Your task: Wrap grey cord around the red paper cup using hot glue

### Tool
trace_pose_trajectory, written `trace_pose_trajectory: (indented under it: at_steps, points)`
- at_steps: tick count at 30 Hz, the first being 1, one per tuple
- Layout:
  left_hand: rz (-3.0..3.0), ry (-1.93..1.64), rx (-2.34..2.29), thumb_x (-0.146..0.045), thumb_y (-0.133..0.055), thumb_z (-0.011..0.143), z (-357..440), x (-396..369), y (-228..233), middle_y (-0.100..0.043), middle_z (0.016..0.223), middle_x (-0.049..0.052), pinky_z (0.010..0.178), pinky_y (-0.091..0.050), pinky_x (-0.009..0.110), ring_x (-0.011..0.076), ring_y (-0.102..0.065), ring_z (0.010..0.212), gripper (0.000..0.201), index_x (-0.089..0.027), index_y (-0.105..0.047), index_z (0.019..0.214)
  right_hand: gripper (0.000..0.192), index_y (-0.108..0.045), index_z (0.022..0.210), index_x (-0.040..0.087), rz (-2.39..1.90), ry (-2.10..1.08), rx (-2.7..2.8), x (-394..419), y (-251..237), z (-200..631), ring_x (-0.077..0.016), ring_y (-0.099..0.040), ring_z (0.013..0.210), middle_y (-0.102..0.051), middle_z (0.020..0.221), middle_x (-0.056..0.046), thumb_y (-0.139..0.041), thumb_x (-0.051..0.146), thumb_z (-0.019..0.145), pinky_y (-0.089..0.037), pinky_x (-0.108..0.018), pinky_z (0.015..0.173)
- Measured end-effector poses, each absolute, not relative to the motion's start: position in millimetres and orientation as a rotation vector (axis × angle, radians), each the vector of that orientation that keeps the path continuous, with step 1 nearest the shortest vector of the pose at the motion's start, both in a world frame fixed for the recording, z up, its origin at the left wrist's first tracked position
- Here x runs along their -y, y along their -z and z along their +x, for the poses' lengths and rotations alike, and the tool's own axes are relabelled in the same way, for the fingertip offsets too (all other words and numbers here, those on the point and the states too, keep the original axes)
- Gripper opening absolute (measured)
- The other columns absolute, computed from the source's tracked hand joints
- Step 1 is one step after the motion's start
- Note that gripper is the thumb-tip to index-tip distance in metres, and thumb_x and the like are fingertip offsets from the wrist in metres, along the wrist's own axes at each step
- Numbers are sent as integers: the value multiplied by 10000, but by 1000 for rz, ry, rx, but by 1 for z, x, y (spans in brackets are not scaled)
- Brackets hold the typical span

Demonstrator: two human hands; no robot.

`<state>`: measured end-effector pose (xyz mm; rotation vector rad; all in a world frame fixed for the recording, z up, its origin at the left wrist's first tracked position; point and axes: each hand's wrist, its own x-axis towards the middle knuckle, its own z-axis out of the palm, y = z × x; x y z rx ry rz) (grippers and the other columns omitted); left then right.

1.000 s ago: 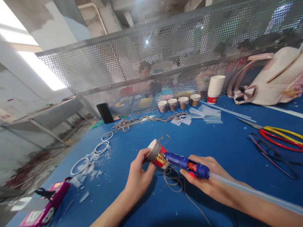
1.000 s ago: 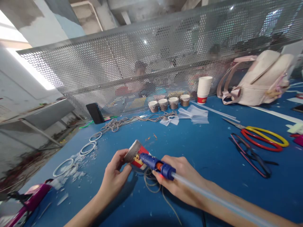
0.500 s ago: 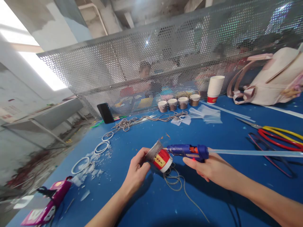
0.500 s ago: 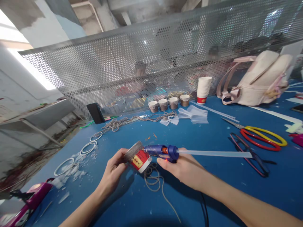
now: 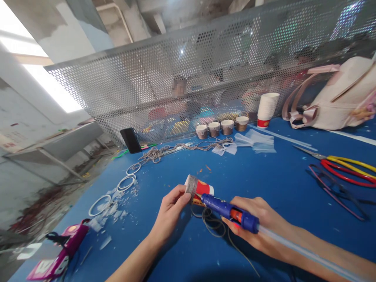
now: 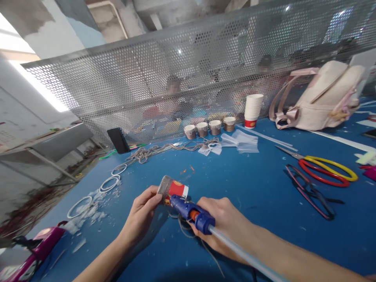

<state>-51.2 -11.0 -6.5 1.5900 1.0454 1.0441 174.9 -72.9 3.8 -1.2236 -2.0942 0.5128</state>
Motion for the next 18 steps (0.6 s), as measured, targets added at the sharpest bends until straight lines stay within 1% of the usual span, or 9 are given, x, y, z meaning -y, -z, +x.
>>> trace_pose_trajectory:
  at_steps: [4,8,14,18]
  points:
    - [1601,-1055,-1045,-319,-553,825,-51,11,4,-618,777,36,724,-430,276,177,-524,766,189,-170,-668,832,171,-492,712,196,-1241,-555,2033,69,-9,178,-110,-478,508,-573,609,5,-471,283,858,-357,-232,512]
    - [1640,-1091,-1061,-315,-551,810,-50,11,4,-634,779,46,722,-441,299,189,-531,764,192,-175,-680,789,232,-454,654,200,-1300,-612,1957,67,-18,180,-105,-452,503,-548,595,13,-470,290,867,-348,-224,484]
    - [1677,-1084,-1037,-281,-546,811,-51,9,3,-620,768,32,711,-430,275,171,-522,754,171,-180,-675,761,186,-464,669,202,-1250,-529,2044,70,-16,176,-104,-464,491,-531,566,30,-497,255,844,-348,-229,509]
    - [1699,-1056,-1026,-260,-530,808,-50,9,0,-623,774,31,728,-428,272,173,-529,764,170,-180,-664,739,211,-461,656,200,-1282,-570,2011,68,-16,178,-101,-445,482,-530,572,27,-480,276,852,-348,-225,491]
